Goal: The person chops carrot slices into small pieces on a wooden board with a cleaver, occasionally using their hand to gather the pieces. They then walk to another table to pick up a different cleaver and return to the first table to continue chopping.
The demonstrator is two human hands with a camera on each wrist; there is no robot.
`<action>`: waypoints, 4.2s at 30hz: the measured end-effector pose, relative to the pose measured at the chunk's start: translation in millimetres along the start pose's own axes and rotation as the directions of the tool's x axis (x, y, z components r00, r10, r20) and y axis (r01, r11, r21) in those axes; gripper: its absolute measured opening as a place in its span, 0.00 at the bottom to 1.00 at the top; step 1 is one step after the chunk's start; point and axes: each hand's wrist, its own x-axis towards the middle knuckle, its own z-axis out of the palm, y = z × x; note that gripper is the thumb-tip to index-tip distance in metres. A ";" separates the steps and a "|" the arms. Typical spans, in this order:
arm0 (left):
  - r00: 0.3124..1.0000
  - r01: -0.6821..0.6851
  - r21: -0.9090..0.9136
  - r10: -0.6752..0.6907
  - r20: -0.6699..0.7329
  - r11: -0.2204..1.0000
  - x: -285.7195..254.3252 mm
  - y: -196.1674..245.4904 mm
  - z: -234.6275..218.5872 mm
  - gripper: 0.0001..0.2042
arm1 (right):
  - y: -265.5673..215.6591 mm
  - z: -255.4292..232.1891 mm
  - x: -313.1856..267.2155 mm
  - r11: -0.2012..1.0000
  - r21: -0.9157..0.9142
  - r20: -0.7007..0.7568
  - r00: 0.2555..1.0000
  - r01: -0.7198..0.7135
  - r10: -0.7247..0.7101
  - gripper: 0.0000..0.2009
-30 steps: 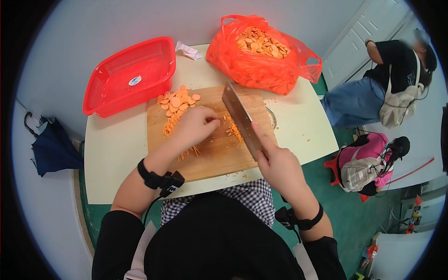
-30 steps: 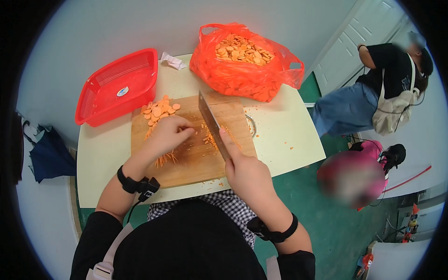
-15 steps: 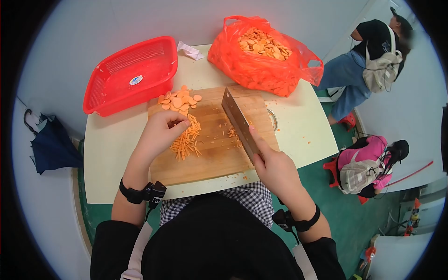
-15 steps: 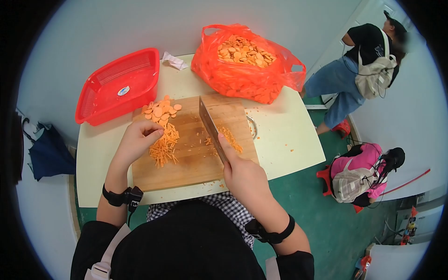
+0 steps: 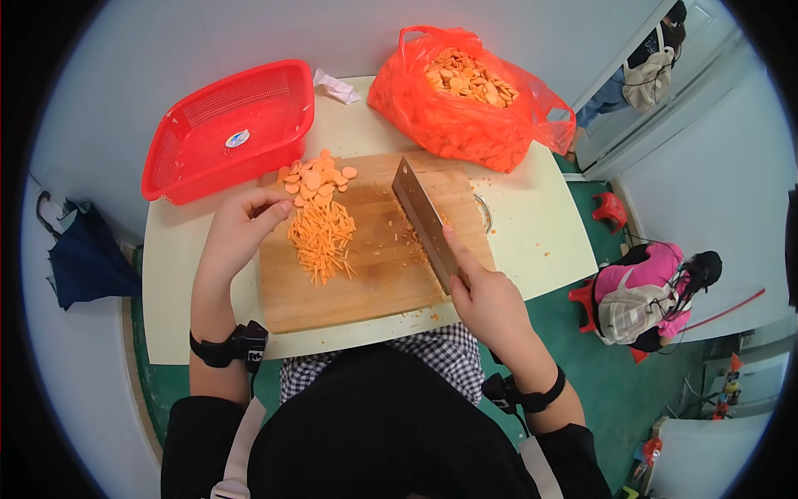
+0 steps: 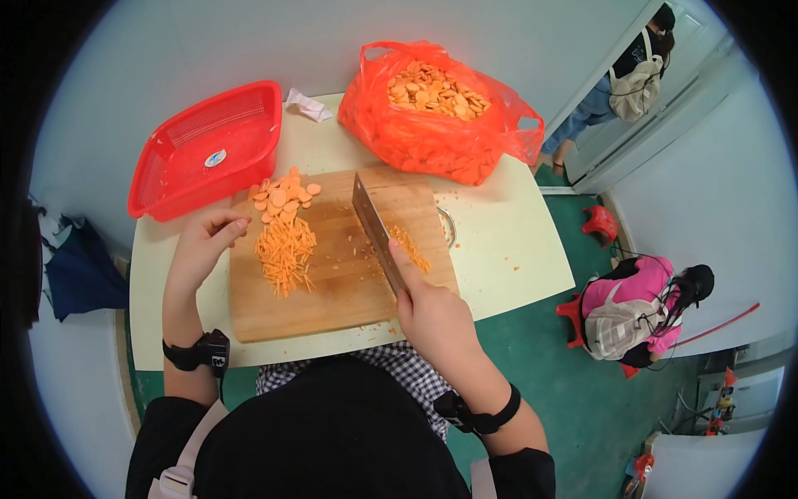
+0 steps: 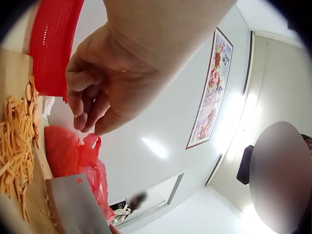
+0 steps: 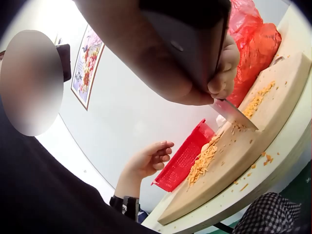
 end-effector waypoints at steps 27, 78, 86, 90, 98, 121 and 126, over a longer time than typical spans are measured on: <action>0.978 -0.200 0.047 0.202 -0.051 0.979 53.5 24.2 -18.4 0.09 | -7.1 4.3 8.7 0.988 -0.042 -0.012 0.988 -0.152 0.151 0.32; 0.934 -0.341 0.192 0.310 0.177 0.920 46.2 44.4 -6.1 0.08 | -22.3 5.3 2.1 1.000 0.031 0.046 0.999 0.007 -0.008 0.32; 0.928 -0.351 0.174 0.318 0.193 0.920 46.8 43.3 -5.4 0.09 | -9.9 -5.6 4.7 0.993 -0.018 0.022 0.993 -0.113 0.113 0.32; 0.927 -0.356 0.185 0.322 0.190 0.916 45.9 43.4 -5.3 0.09 | -4.1 -6.0 10.0 0.993 -0.021 -0.018 0.993 -0.117 0.117 0.32; 0.927 -0.359 0.187 0.326 0.188 0.914 47.5 42.0 -5.1 0.09 | -4.6 -4.0 8.0 0.993 -0.036 -0.009 0.994 -0.109 0.109 0.32; 0.930 -0.350 0.182 0.317 0.185 0.919 49.6 38.1 -2.5 0.08 | -7.0 -11.7 7.0 0.977 0.007 -0.001 0.977 -0.212 0.212 0.32; 0.925 -0.362 0.154 0.333 0.183 0.919 49.9 37.1 -1.7 0.08 | -0.6 -11.7 5.4 0.989 0.005 -0.022 0.988 -0.150 0.151 0.31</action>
